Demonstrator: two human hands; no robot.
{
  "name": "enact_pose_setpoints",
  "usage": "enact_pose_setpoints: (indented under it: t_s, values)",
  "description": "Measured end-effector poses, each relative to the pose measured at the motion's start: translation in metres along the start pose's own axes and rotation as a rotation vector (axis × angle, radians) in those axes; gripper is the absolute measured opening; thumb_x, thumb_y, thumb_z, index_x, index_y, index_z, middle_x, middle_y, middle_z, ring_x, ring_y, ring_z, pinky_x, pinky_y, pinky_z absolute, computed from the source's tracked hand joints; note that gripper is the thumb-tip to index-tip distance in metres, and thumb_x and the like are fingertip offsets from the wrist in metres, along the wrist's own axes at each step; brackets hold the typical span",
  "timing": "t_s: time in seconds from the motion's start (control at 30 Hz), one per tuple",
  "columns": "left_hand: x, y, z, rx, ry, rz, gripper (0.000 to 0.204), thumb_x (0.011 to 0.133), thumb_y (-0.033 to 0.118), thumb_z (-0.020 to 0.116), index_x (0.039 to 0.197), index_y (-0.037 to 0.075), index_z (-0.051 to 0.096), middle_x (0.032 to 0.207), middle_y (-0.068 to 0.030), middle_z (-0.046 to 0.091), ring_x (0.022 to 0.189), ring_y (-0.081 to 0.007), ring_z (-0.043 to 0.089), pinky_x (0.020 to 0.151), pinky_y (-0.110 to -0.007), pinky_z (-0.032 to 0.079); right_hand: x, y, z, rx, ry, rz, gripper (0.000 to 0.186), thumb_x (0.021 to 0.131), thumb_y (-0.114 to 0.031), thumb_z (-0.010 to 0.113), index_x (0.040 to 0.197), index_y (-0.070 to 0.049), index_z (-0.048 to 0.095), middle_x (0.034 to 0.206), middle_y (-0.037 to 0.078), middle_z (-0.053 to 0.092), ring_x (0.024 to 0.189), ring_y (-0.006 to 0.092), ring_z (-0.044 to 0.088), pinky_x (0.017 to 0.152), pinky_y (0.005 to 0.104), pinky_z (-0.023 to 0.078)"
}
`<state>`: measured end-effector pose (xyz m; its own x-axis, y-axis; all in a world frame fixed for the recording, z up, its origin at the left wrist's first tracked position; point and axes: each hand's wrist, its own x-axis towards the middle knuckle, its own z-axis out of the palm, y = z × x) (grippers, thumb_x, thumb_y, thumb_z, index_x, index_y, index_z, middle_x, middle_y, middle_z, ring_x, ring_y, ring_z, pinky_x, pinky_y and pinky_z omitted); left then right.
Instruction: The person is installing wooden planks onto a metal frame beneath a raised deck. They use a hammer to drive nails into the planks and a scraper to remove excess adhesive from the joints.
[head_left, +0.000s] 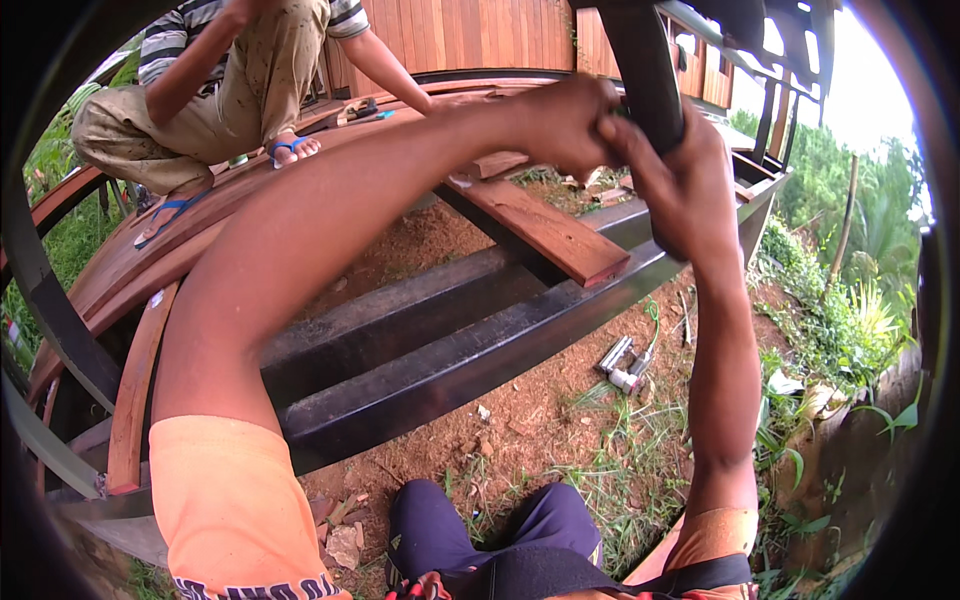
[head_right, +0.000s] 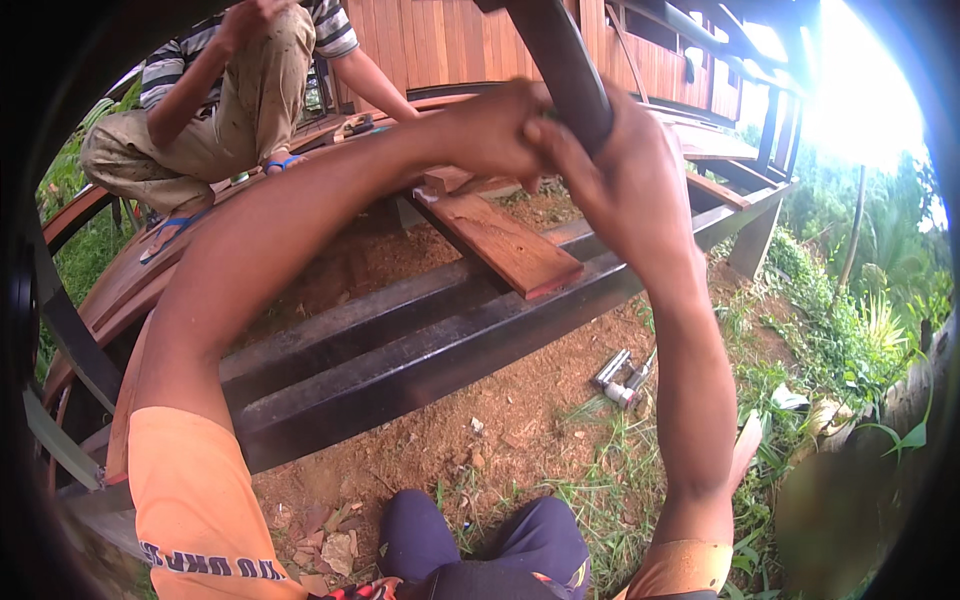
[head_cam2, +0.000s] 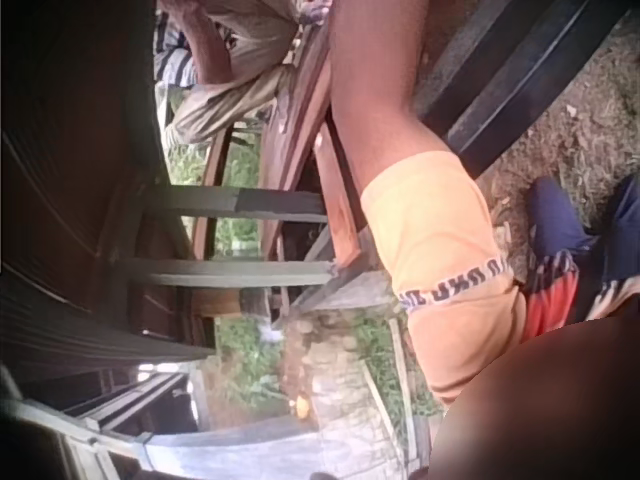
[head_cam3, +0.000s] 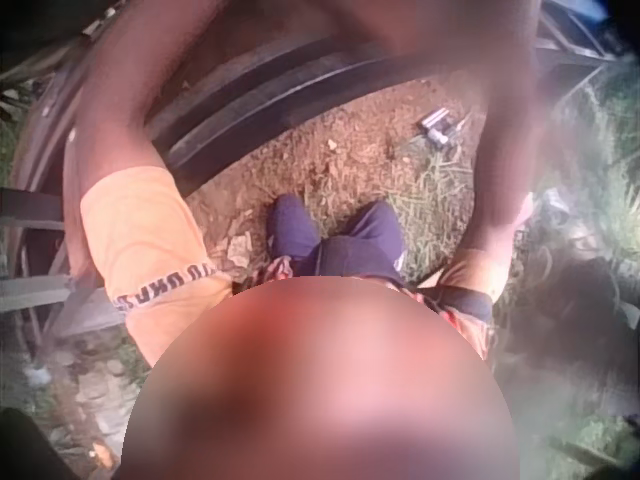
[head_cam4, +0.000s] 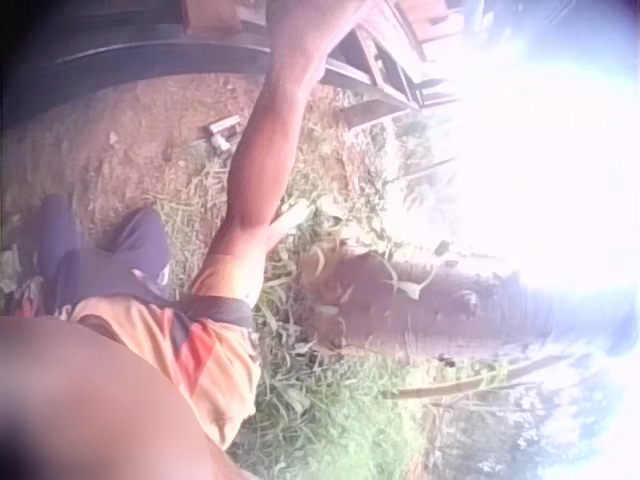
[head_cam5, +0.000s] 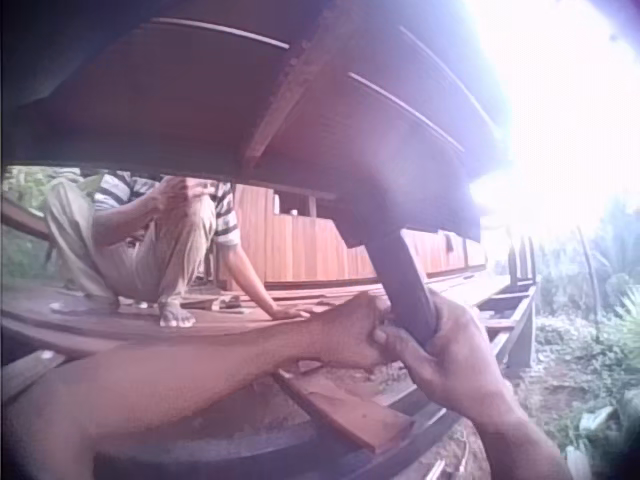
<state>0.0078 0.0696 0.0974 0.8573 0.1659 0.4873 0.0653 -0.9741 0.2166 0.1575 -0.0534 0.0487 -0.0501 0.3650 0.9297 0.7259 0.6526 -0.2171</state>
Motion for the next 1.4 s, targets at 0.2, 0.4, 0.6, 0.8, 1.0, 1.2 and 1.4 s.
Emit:
enact_pose_setpoints:
  t_s: [0.2,0.4,0.6,0.8,1.0,1.2,1.4]
  values:
    - [0.013,-0.006,-0.061,-0.054,0.108,-0.218,0.018,0.093,0.012,0.058,0.091,-0.002,0.069,0.071,-0.0107,0.072,0.065,-0.0213,0.076,0.059,-0.033,0.06,0.094,0.02,0.021,-0.134,-0.048,-0.056,0.043,0.093,-0.037,0.073,0.105,0.003,0.066,0.073,0.023,0.068,0.076,0.0431,0.07,0.074,0.05,0.053]
    - [-0.022,0.013,0.031,0.178,0.168,0.256,0.015,0.082,0.013,0.074,0.094,0.003,0.073,0.071,-0.0142,0.073,0.062,-0.0239,0.074,0.064,-0.038,0.059,-0.021,-0.013,-0.018,0.146,-0.201,0.181,0.029,0.089,-0.021,0.079,0.107,-0.001,0.067,0.082,0.013,0.07,0.077,0.0233,0.071,0.075,0.039,0.054]
    - [-0.031,0.042,0.049,0.166,-0.26,0.013,0.016,0.08,0.018,0.075,0.08,0.003,0.07,0.076,-0.0187,0.072,0.074,-0.0319,0.075,0.07,-0.044,0.058,-0.071,-0.01,-0.03,0.166,-0.271,0.38,0.035,0.09,-0.024,0.081,0.114,-0.003,0.066,0.084,0.015,0.07,0.075,0.0291,0.067,0.076,0.0408,0.053]
    - [-0.013,-0.016,-0.064,-0.198,0.269,-0.136,0.04,0.102,0.036,0.071,0.075,0.008,0.06,0.061,-0.0024,0.061,0.054,-0.0114,0.06,0.057,-0.029,0.052,-0.05,-0.005,-0.051,0.3,-0.129,0.393,0.036,0.097,-0.029,0.072,0.108,0.004,0.061,0.066,0.011,0.061,0.059,0.0189,0.062,0.06,0.0393,0.05]
    - [0.002,0.068,0.015,0.158,-0.017,0.139,0.041,0.102,0.03,0.072,0.075,0.006,0.051,0.061,-0.0004,0.051,0.056,-0.0138,0.052,0.054,-0.035,0.039,-0.182,-0.009,-0.103,0.535,0.053,0.657,0.038,0.104,-0.035,0.066,0.117,0.0,0.055,0.066,0.0,0.058,0.051,0.0083,0.055,0.048,0.0261,0.045]
    - [0.092,0.107,0.102,0.216,-0.113,0.546,0.044,0.095,0.033,0.077,0.079,0.002,0.05,0.072,-0.0126,0.052,0.069,-0.0283,0.057,0.065,-0.044,0.043,-0.26,0.022,-0.122,0.641,0.23,0.757,0.055,0.105,-0.05,0.061,0.12,0.002,0.054,0.071,0.006,0.061,0.053,0.0112,0.057,0.05,0.0264,0.047]
    - [0.2,0.024,0.164,0.29,0.063,0.505,0.03,0.095,0.03,0.076,0.096,0.001,0.066,0.089,-0.0163,0.065,0.08,-0.0332,0.063,0.076,-0.044,0.053,-0.277,0.098,-0.145,0.602,0.28,0.786,0.058,0.108,-0.056,0.049,0.12,0.001,0.05,0.07,0.008,0.059,0.051,0.0138,0.057,0.048,0.0272,0.045]
